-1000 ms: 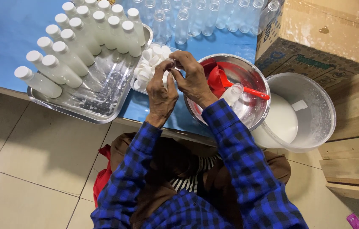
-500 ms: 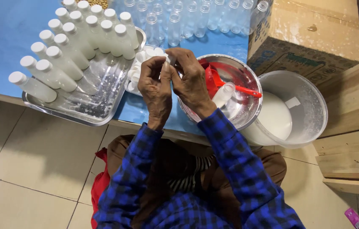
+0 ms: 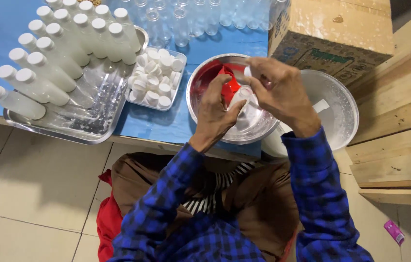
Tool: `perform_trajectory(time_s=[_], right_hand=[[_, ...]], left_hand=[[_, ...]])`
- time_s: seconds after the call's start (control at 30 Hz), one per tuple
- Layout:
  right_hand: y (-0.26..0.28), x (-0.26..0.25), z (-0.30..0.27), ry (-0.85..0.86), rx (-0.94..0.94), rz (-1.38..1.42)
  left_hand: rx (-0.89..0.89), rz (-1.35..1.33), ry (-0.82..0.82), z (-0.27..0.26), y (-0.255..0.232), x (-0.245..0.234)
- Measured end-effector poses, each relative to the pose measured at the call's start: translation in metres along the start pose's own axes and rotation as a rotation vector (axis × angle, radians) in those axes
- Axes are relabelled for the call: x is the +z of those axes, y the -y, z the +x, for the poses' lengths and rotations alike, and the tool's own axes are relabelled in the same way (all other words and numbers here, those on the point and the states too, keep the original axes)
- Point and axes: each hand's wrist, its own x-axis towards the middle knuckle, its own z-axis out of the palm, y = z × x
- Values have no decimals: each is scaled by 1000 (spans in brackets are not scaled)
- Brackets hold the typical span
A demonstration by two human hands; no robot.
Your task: The person scoops a white liquid from a large bucket using a red ladle and pours it into small plastic bottles via a red funnel. After filling a bottle, the person removes the funnel, screws on a white cap, and places the bottle on a tray before repeating the process.
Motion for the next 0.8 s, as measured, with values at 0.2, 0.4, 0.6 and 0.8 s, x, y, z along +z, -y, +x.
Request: perform_trajectory(time_s=[0.2,0.4,0.6,0.8], right_hand=[[3,-2,-20,131,-23,6],[-17,20,-27,199,-19,4],[-15,26,-32,119,-11,-3],[-27,43,-48,0,70,-17]], left_hand=[[-229,96,94,-14,21,39],[-310,109,67,-17,20,56],[-433,100,102,-15,26,61],[-451,82,92,-13,21,57]])
